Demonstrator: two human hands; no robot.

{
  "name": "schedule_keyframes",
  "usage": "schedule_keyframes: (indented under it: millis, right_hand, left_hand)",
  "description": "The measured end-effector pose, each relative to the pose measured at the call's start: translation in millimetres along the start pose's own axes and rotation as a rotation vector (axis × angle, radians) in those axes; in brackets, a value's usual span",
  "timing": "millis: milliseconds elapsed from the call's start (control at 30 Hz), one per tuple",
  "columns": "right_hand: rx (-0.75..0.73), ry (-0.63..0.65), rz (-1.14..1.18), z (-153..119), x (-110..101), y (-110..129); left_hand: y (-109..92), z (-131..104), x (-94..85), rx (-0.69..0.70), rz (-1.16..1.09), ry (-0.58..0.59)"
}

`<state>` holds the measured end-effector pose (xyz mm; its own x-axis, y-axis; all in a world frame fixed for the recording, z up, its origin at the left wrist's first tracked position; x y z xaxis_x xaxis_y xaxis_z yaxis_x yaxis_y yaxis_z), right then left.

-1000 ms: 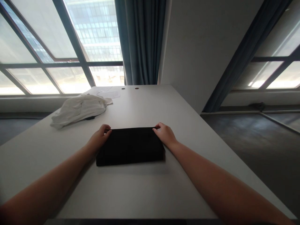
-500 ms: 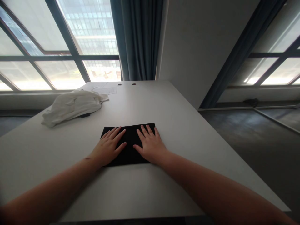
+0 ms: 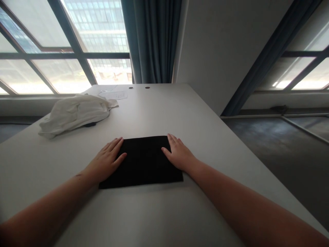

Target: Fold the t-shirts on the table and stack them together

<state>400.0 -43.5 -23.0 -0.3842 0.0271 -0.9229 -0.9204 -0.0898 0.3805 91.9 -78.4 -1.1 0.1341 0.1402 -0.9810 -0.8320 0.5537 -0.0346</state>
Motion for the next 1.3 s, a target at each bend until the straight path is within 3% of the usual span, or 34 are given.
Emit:
schedule_keyframes:
  millis: [167, 300, 433, 533, 667, 800, 967, 1133, 1233, 1300]
  right_hand:
    - [-0.042, -0.108, 0.087, 4.0, -13.9, 1.8]
    - [-0.089, -0.202, 0.178, 6.8, -23.9, 4.7]
    - [-0.035, -0.261, 0.175, 17.5, -26.8, -6.6]
    - [0.022, -0.236, 0.197, 23.9, -25.0, -16.8]
    - [0.059, -0.165, 0.366, 22.4, -26.1, -18.9]
    - [0.165, -0.017, 0.605, 13.3, -24.9, -12.8]
    - [0.255, 0.333, 0.947, 4.0, -22.9, -7.5]
    - [0.254, 0.693, 0.942, 0.0, -28.5, -12.7]
    - [0.168, 0.768, 0.905, -1.8, -35.4, -10.4]
    - [0.12, 0.752, 0.826, -2.5, -36.6, -7.4]
  left_hand:
    - [-2.2, 7.8, -14.1, 0.009, 0.061, -0.007]
    - [-28.8, 32.3, -19.4, 0.071, 0.134, 0.014]
    - [-55.2, 64.6, -13.1, 0.17, 0.039, 0.049]
    - [-56.2, 75.8, -7.9, 0.189, -0.06, 0.079]
    - [-48.0, 73.5, -7.0, 0.211, -0.127, 0.067]
    - [-46.3, 70.6, -7.8, 0.213, -0.146, 0.044]
    - [-45.9, 72.5, -6.1, 0.205, -0.155, 0.023]
    - [-41.0, 72.8, -2.8, 0.143, -0.123, 0.02]
    - [-40.0, 72.0, -2.5, 0.108, -0.104, 0.019]
    - [-40.3, 71.8, -2.3, 0.105, -0.102, 0.016]
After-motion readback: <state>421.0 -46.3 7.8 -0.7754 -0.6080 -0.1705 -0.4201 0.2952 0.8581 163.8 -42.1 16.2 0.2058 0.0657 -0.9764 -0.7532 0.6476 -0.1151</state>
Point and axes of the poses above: each hand's wrist, its own z-axis towards the middle knuckle, its own x-axis out of the palm, y = z × x, the point moved 6 cm from there along z, towards the middle knuckle, and after that the axes turned 15 degrees about x, right-handed, at the moved point
